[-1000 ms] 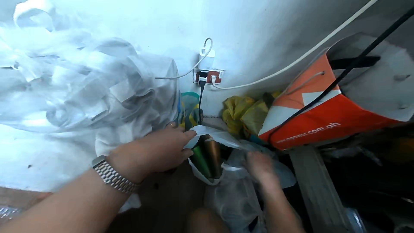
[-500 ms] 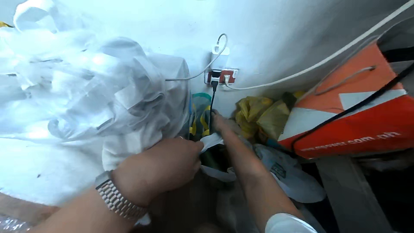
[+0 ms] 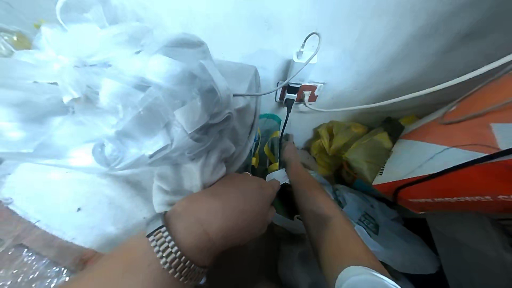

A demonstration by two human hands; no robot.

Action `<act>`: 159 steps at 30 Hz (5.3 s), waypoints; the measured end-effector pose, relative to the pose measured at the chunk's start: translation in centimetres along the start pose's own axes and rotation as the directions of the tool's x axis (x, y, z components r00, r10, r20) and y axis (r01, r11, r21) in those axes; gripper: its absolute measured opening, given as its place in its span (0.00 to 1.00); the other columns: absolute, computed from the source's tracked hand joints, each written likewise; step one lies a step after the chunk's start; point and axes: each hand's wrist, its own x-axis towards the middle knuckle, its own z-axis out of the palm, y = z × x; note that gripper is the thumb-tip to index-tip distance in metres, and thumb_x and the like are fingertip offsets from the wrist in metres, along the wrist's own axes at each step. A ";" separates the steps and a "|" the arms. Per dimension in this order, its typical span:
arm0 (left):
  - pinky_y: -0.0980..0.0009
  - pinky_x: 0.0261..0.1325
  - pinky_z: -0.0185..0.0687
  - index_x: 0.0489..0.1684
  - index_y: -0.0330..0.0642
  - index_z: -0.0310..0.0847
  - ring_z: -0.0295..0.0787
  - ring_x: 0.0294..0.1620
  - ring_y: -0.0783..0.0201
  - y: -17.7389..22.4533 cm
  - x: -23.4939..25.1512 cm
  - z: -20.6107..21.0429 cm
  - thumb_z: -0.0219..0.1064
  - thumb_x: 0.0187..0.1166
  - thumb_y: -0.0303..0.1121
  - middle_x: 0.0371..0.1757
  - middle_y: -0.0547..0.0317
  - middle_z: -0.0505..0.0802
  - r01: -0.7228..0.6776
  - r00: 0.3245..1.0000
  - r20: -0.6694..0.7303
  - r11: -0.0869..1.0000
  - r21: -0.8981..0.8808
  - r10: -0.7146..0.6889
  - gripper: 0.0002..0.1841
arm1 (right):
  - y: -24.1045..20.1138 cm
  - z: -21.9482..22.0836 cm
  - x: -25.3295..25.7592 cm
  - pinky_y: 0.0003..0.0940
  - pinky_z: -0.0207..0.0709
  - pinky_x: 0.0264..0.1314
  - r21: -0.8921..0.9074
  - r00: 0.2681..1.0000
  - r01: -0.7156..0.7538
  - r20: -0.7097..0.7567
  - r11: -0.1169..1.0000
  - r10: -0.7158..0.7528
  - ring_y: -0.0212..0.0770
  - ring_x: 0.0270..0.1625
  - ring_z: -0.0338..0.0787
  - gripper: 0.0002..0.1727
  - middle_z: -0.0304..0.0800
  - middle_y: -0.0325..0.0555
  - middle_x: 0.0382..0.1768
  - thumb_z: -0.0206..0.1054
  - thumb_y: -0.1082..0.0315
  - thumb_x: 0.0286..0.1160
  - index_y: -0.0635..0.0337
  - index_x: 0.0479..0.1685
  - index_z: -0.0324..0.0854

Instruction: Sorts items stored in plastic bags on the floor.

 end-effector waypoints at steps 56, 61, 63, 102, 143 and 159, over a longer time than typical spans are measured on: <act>0.42 0.62 0.82 0.67 0.42 0.81 0.85 0.61 0.43 9.2 4.9 5.9 0.84 0.61 0.29 0.64 0.40 0.84 -0.241 0.968 -0.159 0.891 -0.386 0.193 0.30 | 2.2 -9.8 -36.6 0.46 0.83 0.53 0.512 0.949 0.176 -0.314 0.841 -0.008 0.46 0.42 0.88 0.24 0.87 0.51 0.35 0.55 0.60 0.92 0.67 0.32 0.88; 0.52 0.72 0.80 0.59 0.34 0.87 0.87 0.65 0.51 11.0 7.1 14.8 0.69 0.77 0.27 0.63 0.43 0.88 -0.364 0.863 -0.505 0.731 -0.577 0.032 0.14 | 4.8 -8.8 -36.0 0.38 0.80 0.40 0.460 0.917 0.243 -0.395 0.854 -0.048 0.38 0.30 0.84 0.16 0.86 0.45 0.25 0.68 0.62 0.80 0.64 0.27 0.88; 0.56 0.70 0.81 0.54 0.33 0.88 0.89 0.59 0.56 11.3 7.4 16.8 0.67 0.80 0.27 0.56 0.46 0.92 -0.366 0.837 -0.540 0.646 -0.670 -0.087 0.10 | 5.2 -9.0 -35.8 0.36 0.82 0.39 0.503 0.947 0.213 -0.317 0.838 -0.050 0.35 0.30 0.85 0.11 0.87 0.43 0.27 0.73 0.62 0.76 0.62 0.36 0.88; 0.42 0.65 0.78 0.74 0.46 0.76 0.90 0.55 0.38 7.0 13.3 13.5 0.48 0.95 0.38 0.48 0.39 0.93 -0.208 0.955 -0.230 0.976 -0.068 0.187 0.18 | 5.0 -1.1 -33.3 0.45 0.83 0.68 0.599 0.988 0.038 -0.143 0.800 0.061 0.45 0.58 0.92 0.19 0.93 0.54 0.55 0.72 0.60 0.80 0.63 0.62 0.87; 0.30 0.85 0.46 0.73 0.49 0.83 0.73 0.81 0.41 5.7 14.6 14.7 0.80 0.68 0.38 0.74 0.47 0.85 -0.147 0.989 -0.010 0.989 -0.014 0.147 0.29 | 7.2 0.5 -29.4 0.44 0.77 0.39 0.723 0.904 -0.260 -0.049 0.640 0.424 0.46 0.30 0.80 0.20 0.80 0.55 0.29 0.57 0.60 0.92 0.72 0.42 0.80; 0.60 0.43 0.87 0.58 0.32 0.82 0.88 0.35 0.57 5.7 11.3 21.9 0.63 0.88 0.40 0.43 0.45 0.90 -0.163 0.912 -0.259 0.299 -0.940 -0.318 0.18 | 8.1 -1.7 -28.2 0.21 0.66 0.18 0.867 0.928 -0.373 0.358 0.330 0.106 0.26 0.15 0.66 0.17 0.77 0.38 0.23 0.51 0.60 0.95 0.65 0.56 0.80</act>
